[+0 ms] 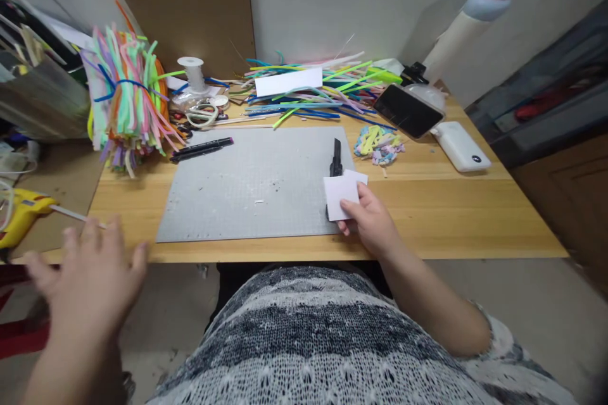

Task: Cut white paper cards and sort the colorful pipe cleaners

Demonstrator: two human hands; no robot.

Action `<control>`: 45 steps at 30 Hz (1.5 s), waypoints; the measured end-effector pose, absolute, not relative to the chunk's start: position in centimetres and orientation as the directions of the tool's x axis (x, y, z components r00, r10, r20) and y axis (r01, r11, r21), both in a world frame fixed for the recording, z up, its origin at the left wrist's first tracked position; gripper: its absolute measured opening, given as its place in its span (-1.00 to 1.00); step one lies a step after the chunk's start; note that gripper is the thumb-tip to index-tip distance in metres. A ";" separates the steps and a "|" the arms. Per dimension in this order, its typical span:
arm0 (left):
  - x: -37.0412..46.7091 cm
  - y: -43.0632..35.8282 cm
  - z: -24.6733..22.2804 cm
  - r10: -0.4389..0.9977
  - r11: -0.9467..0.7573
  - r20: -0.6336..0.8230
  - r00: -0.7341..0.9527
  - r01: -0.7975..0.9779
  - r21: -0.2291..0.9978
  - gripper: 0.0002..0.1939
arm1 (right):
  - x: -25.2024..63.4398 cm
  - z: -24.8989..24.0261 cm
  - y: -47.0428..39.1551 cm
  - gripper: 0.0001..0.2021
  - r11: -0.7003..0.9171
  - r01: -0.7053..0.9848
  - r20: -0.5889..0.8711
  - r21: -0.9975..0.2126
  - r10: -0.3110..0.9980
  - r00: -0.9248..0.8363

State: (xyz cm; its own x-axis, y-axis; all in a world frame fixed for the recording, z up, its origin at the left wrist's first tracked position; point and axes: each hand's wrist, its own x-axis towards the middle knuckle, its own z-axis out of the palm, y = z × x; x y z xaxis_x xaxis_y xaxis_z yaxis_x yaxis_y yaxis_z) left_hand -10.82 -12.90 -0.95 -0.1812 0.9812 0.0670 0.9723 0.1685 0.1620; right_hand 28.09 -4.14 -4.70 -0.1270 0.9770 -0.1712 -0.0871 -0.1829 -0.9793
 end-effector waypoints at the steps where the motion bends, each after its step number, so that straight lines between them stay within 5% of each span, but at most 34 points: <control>1: -9.4 -12.3 -0.7 0.965 0.209 0.151 -0.213 0.977 0.039 -0.35 | 27.8 -4.5 -3.0 -0.67 -0.150 0.012 -0.150 -0.989 0.976 -0.156; 4: -5.4 -10.6 -1.0 0.993 0.095 0.077 -0.091 0.994 -0.047 -0.38 | 27.0 -3.8 2.0 -0.47 0.012 0.277 -0.039 -0.961 0.983 -0.177; 8: -4.2 -10.5 -2.5 0.997 0.040 0.069 -0.043 0.998 0.041 -0.45 | 26.2 -3.0 10.1 -0.30 -0.026 0.542 -0.078 -0.840 0.994 -0.072; 16: -6.9 -12.0 -2.5 0.986 0.056 0.152 -0.073 0.992 0.113 -0.56 | 24.7 -4.3 14.7 -0.47 -0.059 0.569 -0.159 -0.820 0.979 -0.129; 32: -9.5 -13.9 -1.8 0.971 0.124 0.180 -0.156 0.976 0.180 -0.60 | 13.6 -5.7 0.7 -0.42 0.228 0.605 -0.101 -0.763 0.882 -0.460; 36: -10.2 -14.8 -0.4 0.942 0.174 0.243 -0.230 0.958 0.230 -0.59 | 8.4 -5.0 -4.2 -0.44 0.407 0.553 -0.155 -0.727 0.687 -0.710; 39: -10.7 -15.2 0.2 0.917 0.204 0.288 -0.275 0.945 0.254 -0.61 | 6.3 -4.7 -7.7 -0.45 0.617 0.180 -0.046 -0.766 0.227 -0.973; 40: -10.9 -15.2 0.2 0.910 0.213 0.298 -0.287 0.943 0.256 -0.62 | 6.4 -4.6 -8.1 -0.42 0.629 0.116 0.009 -0.768 0.193 -0.981; 42: -11.1 -15.2 0.0 0.907 0.225 0.295 -0.301 0.938 0.265 -0.60 | 7.5 -4.5 -7.2 -0.47 0.571 0.159 0.093 -0.806 0.387 -0.917; 45: -10.0 -14.7 -0.9 0.925 0.184 0.274 -0.262 0.942 0.280 -0.51 | 11.1 -4.3 -3.3 -0.44 0.216 0.225 0.046 -0.950 0.810 -0.585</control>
